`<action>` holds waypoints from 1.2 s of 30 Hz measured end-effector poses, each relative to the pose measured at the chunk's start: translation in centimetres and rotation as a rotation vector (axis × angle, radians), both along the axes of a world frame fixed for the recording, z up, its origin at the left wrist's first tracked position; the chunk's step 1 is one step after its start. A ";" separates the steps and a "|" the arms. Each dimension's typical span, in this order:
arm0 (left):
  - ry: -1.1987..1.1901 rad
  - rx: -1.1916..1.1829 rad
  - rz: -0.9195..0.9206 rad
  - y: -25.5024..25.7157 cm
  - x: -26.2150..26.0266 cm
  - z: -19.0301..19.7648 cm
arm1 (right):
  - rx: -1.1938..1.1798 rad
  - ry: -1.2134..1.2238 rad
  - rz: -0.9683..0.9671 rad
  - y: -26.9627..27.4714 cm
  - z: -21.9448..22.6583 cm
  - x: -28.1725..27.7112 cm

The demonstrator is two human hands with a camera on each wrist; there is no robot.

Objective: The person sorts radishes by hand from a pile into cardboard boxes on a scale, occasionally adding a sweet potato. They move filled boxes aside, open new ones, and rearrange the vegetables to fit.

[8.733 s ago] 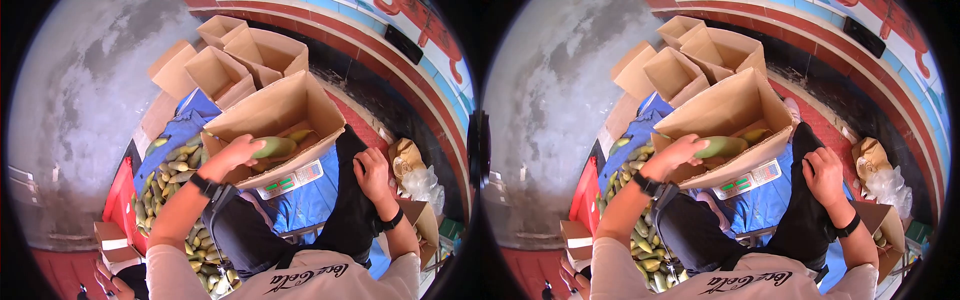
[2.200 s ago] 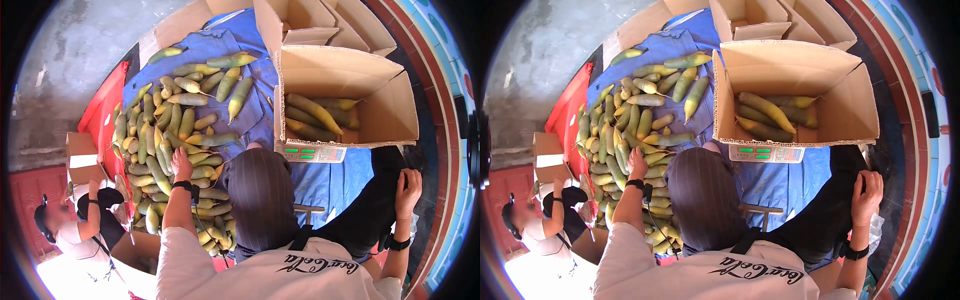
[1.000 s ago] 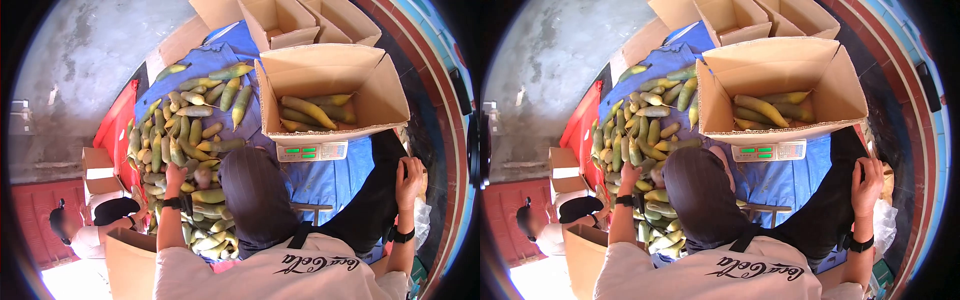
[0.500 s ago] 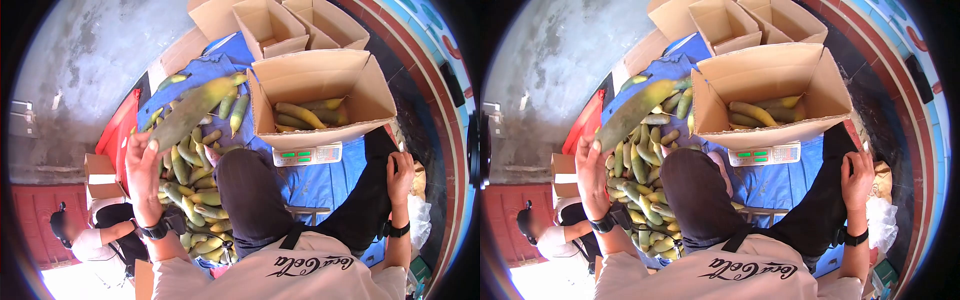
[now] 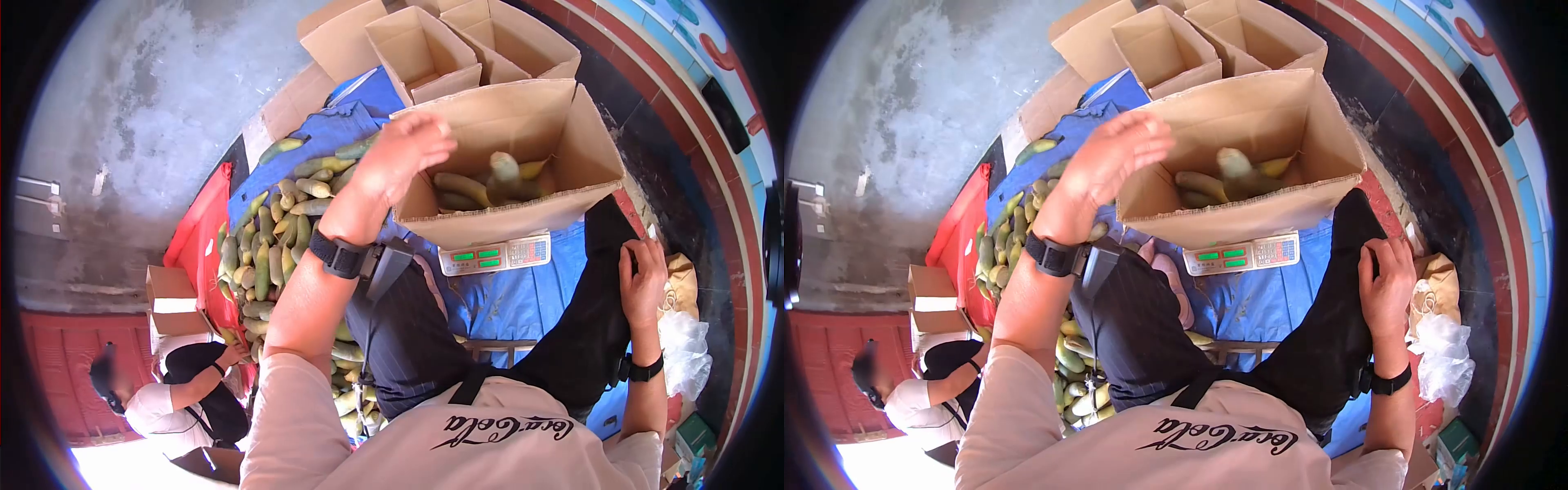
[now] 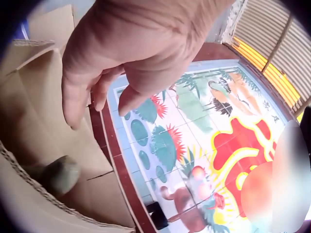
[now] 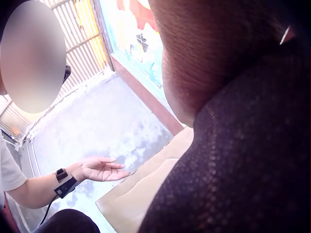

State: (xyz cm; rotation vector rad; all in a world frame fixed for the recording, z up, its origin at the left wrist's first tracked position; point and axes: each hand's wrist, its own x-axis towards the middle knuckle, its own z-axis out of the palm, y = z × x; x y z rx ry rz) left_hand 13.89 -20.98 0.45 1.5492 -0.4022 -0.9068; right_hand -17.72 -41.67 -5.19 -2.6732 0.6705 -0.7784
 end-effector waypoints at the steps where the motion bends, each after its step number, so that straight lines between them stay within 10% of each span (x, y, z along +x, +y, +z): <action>1: 0.028 -0.147 0.037 0.0 0.0 0.9 | -0.003 -0.007 0.003 0.0 0.1 0.0; 19: 0.635 -1.151 -0.147 3.5 -1.7 11.2 | -0.089 -0.063 0.038 0.0 -0.7 -0.6; 27: 0.184 -1.277 -0.295 3.8 0.7 24.5 | -0.135 -0.026 0.029 -0.3 -1.0 -0.5; 31: 0.029 -1.333 -0.173 7.3 3.9 21.6 | -0.142 -0.029 0.035 -0.2 -1.0 -0.6; 36: -0.226 -0.628 0.516 12.7 6.7 9.9 | -0.146 -0.020 0.042 -0.2 -1.1 -0.8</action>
